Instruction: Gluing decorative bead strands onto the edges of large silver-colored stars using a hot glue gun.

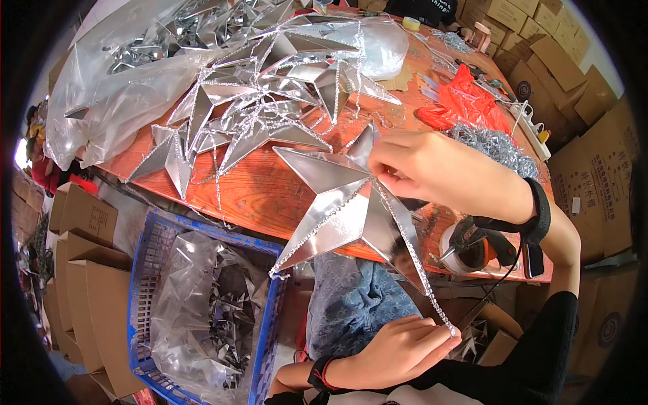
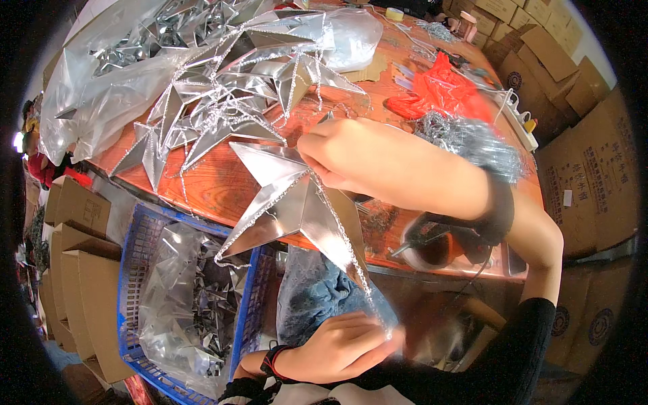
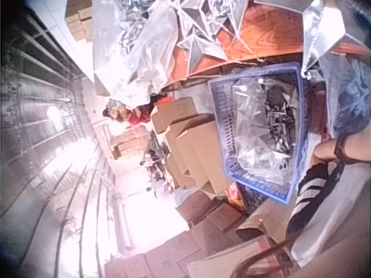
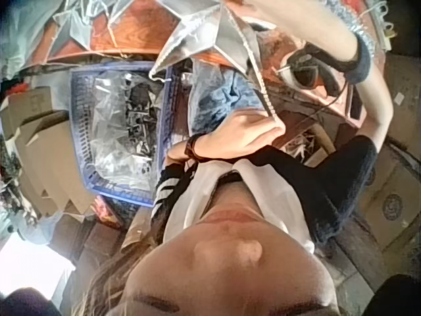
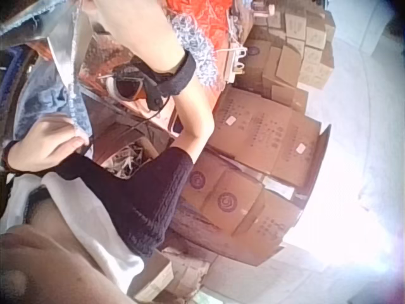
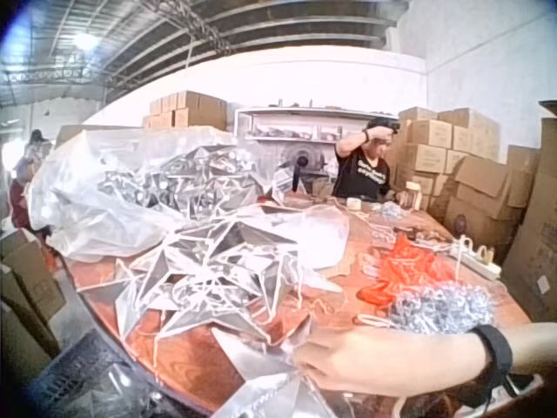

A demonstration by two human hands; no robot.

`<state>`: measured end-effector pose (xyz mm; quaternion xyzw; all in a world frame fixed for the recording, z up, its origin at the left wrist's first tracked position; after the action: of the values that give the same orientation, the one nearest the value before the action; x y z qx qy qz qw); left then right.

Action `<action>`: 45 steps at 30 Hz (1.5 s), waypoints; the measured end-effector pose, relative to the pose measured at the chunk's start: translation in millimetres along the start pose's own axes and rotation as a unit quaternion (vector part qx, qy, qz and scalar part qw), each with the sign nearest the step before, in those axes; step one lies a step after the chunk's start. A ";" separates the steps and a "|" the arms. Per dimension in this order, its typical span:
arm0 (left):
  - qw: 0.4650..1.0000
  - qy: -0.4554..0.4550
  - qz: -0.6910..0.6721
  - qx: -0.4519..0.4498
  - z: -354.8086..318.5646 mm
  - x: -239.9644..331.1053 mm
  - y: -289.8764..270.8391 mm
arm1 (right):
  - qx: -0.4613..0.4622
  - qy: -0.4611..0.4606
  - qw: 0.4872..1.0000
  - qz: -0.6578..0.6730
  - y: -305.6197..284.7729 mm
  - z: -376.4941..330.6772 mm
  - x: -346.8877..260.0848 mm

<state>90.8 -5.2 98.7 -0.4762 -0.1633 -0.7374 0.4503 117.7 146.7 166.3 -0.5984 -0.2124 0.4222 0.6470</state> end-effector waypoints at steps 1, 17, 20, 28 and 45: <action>1.000 0.000 -0.001 -0.001 0.6 1.1 -0.9 | 0.000 0.009 1.000 0.005 -1.5 0.0 0.8; 1.000 0.010 -0.015 0.014 2.1 2.3 0.7 | -0.002 0.044 0.996 0.077 -2.4 -16.8 6.3; 1.000 0.012 -0.015 0.014 2.3 2.7 1.9 | 0.005 0.033 0.996 0.085 -2.3 -18.3 5.3; 1.000 0.012 -0.012 0.003 0.6 1.7 5.8 | 0.029 0.003 0.996 0.080 -2.1 -22.6 2.2; 1.000 -0.026 -0.005 -0.010 -10.9 -16.7 15.9 | 0.062 -0.035 0.997 0.033 -1.0 -24.3 -4.0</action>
<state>100.2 -12.6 76.2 -0.4987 -0.1701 -0.7284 0.4379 134.8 129.2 163.5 -0.5482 -0.1887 0.4765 0.6610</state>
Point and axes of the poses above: each hand's wrist, its own z-axis towards the middle knuckle, its own y-axis out of the palm, x = y × z, the point moved 8 cm from there along z, towards the middle knuckle
